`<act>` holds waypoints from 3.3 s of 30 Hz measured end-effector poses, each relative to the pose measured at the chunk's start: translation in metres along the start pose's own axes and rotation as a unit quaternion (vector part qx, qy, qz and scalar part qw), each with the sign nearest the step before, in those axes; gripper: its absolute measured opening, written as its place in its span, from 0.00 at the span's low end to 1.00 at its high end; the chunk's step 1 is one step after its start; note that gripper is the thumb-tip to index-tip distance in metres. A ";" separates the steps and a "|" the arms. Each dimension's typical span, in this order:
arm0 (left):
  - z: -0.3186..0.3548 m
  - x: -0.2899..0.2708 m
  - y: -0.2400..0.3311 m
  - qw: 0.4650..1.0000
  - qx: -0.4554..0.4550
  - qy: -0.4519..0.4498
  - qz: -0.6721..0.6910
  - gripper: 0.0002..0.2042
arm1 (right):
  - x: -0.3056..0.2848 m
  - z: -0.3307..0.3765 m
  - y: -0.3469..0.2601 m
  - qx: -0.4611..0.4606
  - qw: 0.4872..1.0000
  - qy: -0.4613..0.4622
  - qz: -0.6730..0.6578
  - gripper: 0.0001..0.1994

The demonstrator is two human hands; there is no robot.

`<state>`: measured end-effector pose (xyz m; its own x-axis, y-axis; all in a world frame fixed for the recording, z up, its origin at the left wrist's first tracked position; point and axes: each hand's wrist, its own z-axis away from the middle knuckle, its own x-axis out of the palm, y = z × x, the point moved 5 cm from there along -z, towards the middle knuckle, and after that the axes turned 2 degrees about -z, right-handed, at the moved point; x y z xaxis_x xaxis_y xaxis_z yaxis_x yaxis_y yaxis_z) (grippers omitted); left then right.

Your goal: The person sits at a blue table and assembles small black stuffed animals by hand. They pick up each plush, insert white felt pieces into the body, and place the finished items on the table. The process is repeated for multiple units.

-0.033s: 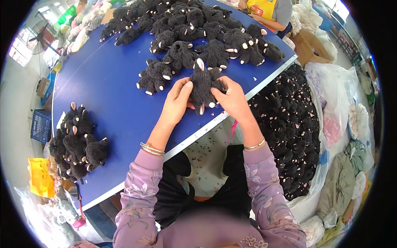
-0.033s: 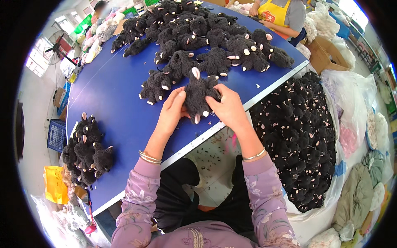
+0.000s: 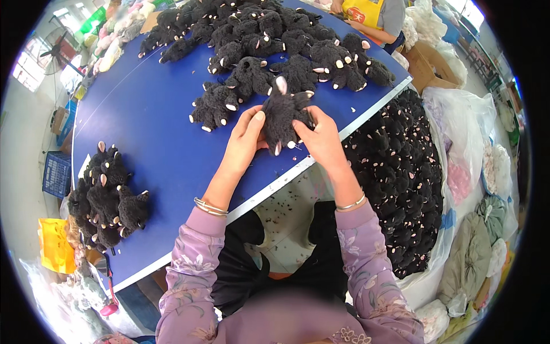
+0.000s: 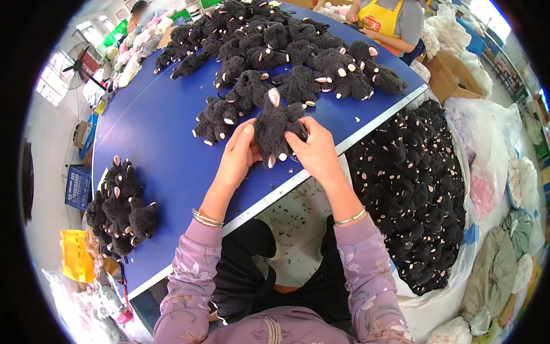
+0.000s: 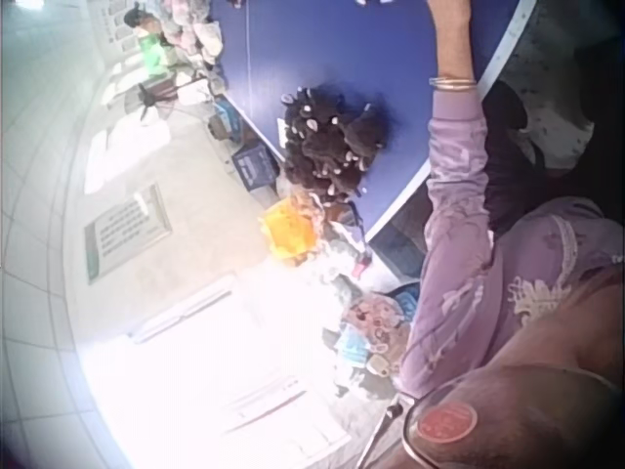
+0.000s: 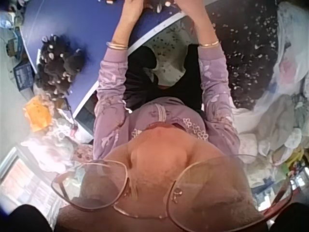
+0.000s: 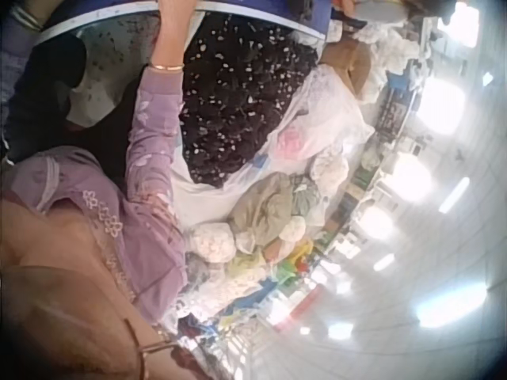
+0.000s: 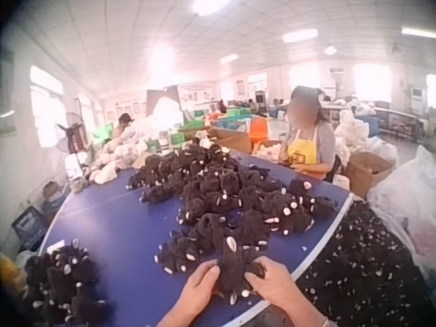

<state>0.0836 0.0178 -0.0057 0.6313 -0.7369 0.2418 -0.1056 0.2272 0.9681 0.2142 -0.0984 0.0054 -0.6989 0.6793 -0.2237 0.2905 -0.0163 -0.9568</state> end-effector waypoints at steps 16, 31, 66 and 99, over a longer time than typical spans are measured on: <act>-0.008 -0.049 0.018 0.988 0.054 0.097 0.105 0.08 | -0.010 0.014 -0.007 -0.015 0.982 0.043 -0.182 0.04; -0.005 -0.023 0.010 0.988 0.109 0.008 0.109 0.12 | 0.014 0.029 -0.001 -0.062 0.994 -0.007 -0.085 0.09; 0.000 -0.002 0.003 0.980 0.034 -0.049 0.190 0.16 | 0.009 0.024 -0.008 -0.032 0.963 -0.049 -0.262 0.09; -0.001 0.005 0.002 0.997 0.023 -0.049 -0.047 0.18 | 0.008 0.020 -0.005 0.001 0.983 0.025 -0.182 0.13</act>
<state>0.0874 0.0148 -0.0028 0.5621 -0.8129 0.1528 -0.0865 0.1259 0.9883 0.1942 -0.1074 0.0043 -0.7235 0.6756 0.1418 0.0265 0.2324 -0.9723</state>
